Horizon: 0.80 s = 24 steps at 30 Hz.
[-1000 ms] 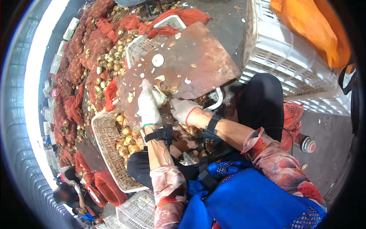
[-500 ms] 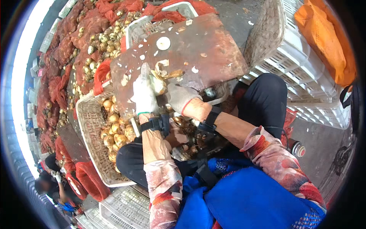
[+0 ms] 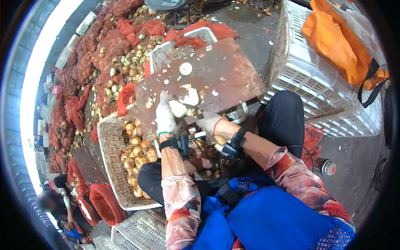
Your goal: The person is peeling and sorting onions in an industrial or agricultural setting.
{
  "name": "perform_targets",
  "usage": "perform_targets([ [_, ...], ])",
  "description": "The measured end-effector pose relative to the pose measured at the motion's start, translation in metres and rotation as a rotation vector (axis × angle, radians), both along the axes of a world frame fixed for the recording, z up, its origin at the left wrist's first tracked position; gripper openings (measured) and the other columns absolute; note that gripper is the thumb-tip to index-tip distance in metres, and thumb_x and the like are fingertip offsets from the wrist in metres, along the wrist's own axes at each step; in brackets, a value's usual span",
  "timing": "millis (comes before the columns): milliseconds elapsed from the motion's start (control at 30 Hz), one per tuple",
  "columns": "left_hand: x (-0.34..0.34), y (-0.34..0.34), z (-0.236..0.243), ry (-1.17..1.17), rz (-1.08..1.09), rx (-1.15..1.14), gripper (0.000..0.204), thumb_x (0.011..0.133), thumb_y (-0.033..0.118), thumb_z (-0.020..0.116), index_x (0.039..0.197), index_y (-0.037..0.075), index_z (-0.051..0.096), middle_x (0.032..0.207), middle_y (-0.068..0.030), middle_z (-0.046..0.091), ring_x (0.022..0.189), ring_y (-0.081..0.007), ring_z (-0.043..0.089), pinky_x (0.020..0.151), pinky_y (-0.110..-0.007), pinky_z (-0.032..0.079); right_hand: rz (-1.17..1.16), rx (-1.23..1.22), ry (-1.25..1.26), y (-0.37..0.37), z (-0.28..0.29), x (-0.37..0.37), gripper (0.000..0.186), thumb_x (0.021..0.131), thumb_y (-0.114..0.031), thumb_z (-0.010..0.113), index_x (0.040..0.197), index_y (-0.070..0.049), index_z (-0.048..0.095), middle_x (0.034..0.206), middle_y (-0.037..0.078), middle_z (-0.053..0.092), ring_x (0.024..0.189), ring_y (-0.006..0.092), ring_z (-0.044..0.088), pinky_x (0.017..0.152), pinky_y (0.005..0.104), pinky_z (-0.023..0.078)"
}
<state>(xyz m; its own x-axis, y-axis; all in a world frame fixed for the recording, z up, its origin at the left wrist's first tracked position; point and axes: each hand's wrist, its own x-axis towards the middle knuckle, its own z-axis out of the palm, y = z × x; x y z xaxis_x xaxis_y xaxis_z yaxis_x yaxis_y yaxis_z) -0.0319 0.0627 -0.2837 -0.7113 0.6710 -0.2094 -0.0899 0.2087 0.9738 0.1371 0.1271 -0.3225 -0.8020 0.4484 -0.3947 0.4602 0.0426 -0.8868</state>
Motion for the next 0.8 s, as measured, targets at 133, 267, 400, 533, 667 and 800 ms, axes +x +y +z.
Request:
perform_targets([
  [133, 0.026, 0.001, 0.026, 0.047, -0.015, -0.044, 0.075, 0.097, 0.063, 0.041, 0.119, -0.007, 0.059, 0.094, -0.0119, 0.065, 0.084, -0.0192, 0.063, 0.077, -0.032, 0.051, 0.016, -0.057, -0.004, 0.017, 0.029, 0.003, 0.044, 0.079, -0.034, 0.068, 0.106, 0.001, 0.063, 0.087, 0.020, 0.065, 0.083, 0.0320, 0.066, 0.073, 0.0405, 0.052],
  [267, 0.016, -0.006, 0.018, -0.109, -0.007, -0.095, 0.078, 0.098, 0.063, 0.036, 0.139, -0.003, 0.043, 0.114, -0.0125, 0.062, 0.095, -0.0175, 0.063, 0.082, -0.031, 0.051, -0.157, 0.059, -0.004, 0.015, 0.057, -0.004, 0.047, 0.079, -0.032, 0.067, 0.110, 0.002, 0.061, 0.078, 0.021, 0.067, 0.069, 0.0316, 0.067, 0.063, 0.0425, 0.053],
  [400, 0.021, -0.001, 0.021, -0.213, 0.058, -0.113, 0.069, 0.097, 0.064, 0.039, 0.131, 0.005, 0.043, 0.106, -0.0088, 0.063, 0.088, -0.0168, 0.063, 0.076, -0.031, 0.051, -0.145, 0.076, -0.026, 0.027, 0.077, -0.008, 0.052, 0.084, -0.035, 0.060, 0.118, 0.003, 0.056, 0.090, 0.025, 0.067, 0.084, 0.0349, 0.068, 0.078, 0.0437, 0.052],
  [533, 0.007, -0.005, 0.011, 0.050, -0.060, -0.054, 0.065, 0.101, 0.051, 0.042, 0.146, 0.004, 0.040, 0.122, -0.0109, 0.060, 0.102, -0.0188, 0.061, 0.088, -0.033, 0.049, -0.087, 0.231, -0.083, 0.034, 0.043, -0.034, 0.047, 0.083, -0.029, 0.061, 0.121, -0.001, 0.057, 0.105, 0.025, 0.067, 0.096, 0.0396, 0.066, 0.081, 0.0462, 0.051],
  [667, 0.031, 0.003, 0.034, 0.526, -0.165, -0.093, 0.048, 0.099, 0.044, 0.052, 0.106, -0.003, 0.065, 0.097, -0.0113, 0.065, 0.086, -0.0197, 0.061, 0.076, -0.033, 0.048, -0.105, 0.112, -0.009, 0.034, 0.058, -0.045, 0.043, 0.089, -0.034, 0.055, 0.119, -0.002, 0.058, 0.106, 0.025, 0.066, 0.100, 0.0412, 0.064, 0.084, 0.0463, 0.050],
  [800, 0.040, 0.000, 0.052, 0.008, -0.027, 0.023, 0.046, 0.098, 0.046, 0.054, 0.112, 0.002, 0.062, 0.091, -0.0046, 0.062, 0.075, -0.0107, 0.056, 0.068, -0.027, 0.047, -0.089, 0.147, 0.121, 0.030, 0.042, -0.048, 0.039, 0.080, -0.025, 0.056, 0.111, -0.001, 0.057, 0.092, 0.025, 0.066, 0.087, 0.0368, 0.066, 0.078, 0.0438, 0.050],
])
